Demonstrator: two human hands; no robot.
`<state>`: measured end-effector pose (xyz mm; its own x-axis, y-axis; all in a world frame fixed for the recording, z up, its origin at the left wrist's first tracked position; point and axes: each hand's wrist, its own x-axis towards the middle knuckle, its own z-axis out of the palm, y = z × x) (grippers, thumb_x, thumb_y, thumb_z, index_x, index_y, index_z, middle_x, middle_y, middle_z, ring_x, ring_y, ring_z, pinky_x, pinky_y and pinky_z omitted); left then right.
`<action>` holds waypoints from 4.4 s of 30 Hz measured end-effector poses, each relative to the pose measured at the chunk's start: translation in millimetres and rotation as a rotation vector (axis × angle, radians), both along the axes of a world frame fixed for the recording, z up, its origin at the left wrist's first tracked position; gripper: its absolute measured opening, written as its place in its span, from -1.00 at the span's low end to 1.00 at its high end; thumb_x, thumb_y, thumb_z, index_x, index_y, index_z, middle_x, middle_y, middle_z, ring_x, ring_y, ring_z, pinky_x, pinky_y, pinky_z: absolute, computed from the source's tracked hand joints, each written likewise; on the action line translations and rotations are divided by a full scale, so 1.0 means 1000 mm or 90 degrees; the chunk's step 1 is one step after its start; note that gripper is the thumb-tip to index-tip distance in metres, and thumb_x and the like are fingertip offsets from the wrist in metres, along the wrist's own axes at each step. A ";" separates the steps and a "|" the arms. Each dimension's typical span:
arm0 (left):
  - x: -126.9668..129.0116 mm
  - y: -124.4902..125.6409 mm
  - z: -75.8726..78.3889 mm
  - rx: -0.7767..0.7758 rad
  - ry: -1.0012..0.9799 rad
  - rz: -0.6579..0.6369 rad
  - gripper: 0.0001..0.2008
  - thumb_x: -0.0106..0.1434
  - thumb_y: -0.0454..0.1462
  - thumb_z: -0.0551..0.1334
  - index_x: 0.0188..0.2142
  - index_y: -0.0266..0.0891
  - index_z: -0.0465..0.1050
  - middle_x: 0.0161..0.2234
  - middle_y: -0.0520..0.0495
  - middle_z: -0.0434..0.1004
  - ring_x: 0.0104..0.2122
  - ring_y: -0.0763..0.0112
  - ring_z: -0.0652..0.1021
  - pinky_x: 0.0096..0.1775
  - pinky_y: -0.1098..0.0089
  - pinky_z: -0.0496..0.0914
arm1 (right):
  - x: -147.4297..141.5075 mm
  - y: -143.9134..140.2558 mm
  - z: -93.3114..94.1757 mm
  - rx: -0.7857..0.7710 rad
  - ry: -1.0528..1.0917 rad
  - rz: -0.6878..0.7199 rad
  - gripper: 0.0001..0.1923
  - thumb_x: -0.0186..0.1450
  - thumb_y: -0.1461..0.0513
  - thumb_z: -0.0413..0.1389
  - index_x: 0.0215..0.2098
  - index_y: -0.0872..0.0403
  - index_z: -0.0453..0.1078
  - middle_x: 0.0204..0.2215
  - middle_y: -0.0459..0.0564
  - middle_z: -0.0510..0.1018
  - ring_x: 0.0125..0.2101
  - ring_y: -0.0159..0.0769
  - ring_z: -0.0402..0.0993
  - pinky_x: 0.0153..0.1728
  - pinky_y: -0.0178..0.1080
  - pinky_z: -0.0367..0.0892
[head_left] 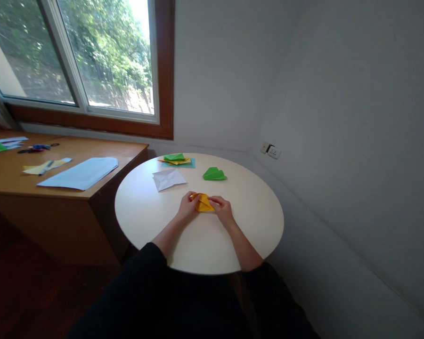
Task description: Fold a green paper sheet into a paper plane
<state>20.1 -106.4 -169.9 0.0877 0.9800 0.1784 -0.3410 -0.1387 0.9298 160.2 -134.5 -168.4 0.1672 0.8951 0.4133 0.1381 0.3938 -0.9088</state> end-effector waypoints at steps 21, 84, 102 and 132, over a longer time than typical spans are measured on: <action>-0.006 0.000 0.003 -0.045 0.050 -0.035 -0.71 -0.12 -0.39 0.23 -0.31 -0.28 0.38 -0.53 -0.02 0.49 -0.52 0.40 0.49 -0.46 0.44 0.34 | -0.004 -0.005 -0.006 0.138 -0.449 -0.085 -0.65 0.08 0.37 0.13 -0.14 0.01 0.42 -0.19 0.03 0.48 -0.13 -0.22 0.35 -0.06 -0.12 0.30; -0.014 -0.009 0.025 -0.237 -0.272 -0.261 -0.64 0.17 0.00 0.13 -0.28 -0.28 0.34 -0.39 -0.13 0.47 -0.39 0.27 0.50 -0.36 0.28 0.37 | -0.017 -0.017 0.004 0.196 -0.473 -0.091 -0.76 0.16 0.30 0.09 -0.18 0.05 0.39 -0.22 0.06 0.47 -0.19 -0.22 0.41 -0.12 -0.17 0.35; -0.016 0.000 0.011 -0.040 -0.045 -0.068 -0.67 -0.13 -0.13 0.39 -0.41 -0.30 0.48 -0.37 -0.06 0.48 -0.32 0.40 0.48 -0.21 0.36 0.34 | -0.013 -0.017 0.007 0.171 -0.397 -0.157 -0.81 0.21 0.20 0.05 -0.25 0.07 0.42 -0.29 0.05 0.50 -0.25 -0.25 0.43 -0.17 -0.20 0.38; -0.014 0.002 0.010 -0.071 -0.004 -0.006 -0.76 -0.13 -0.18 0.33 -0.52 -0.32 0.42 -0.52 -0.04 0.47 -0.45 0.39 0.50 -0.30 0.33 0.38 | -0.010 -0.012 0.001 0.098 -0.388 -0.182 -0.70 0.13 0.32 0.01 -0.15 0.05 0.31 -0.21 0.02 0.47 -0.18 -0.22 0.42 -0.13 -0.17 0.34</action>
<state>6.2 -104.2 -159.9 0.0969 0.9929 0.0689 -0.3477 -0.0311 0.9371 150.4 -146.7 -166.9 0.0858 0.7742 0.6271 0.7246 0.3835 -0.5726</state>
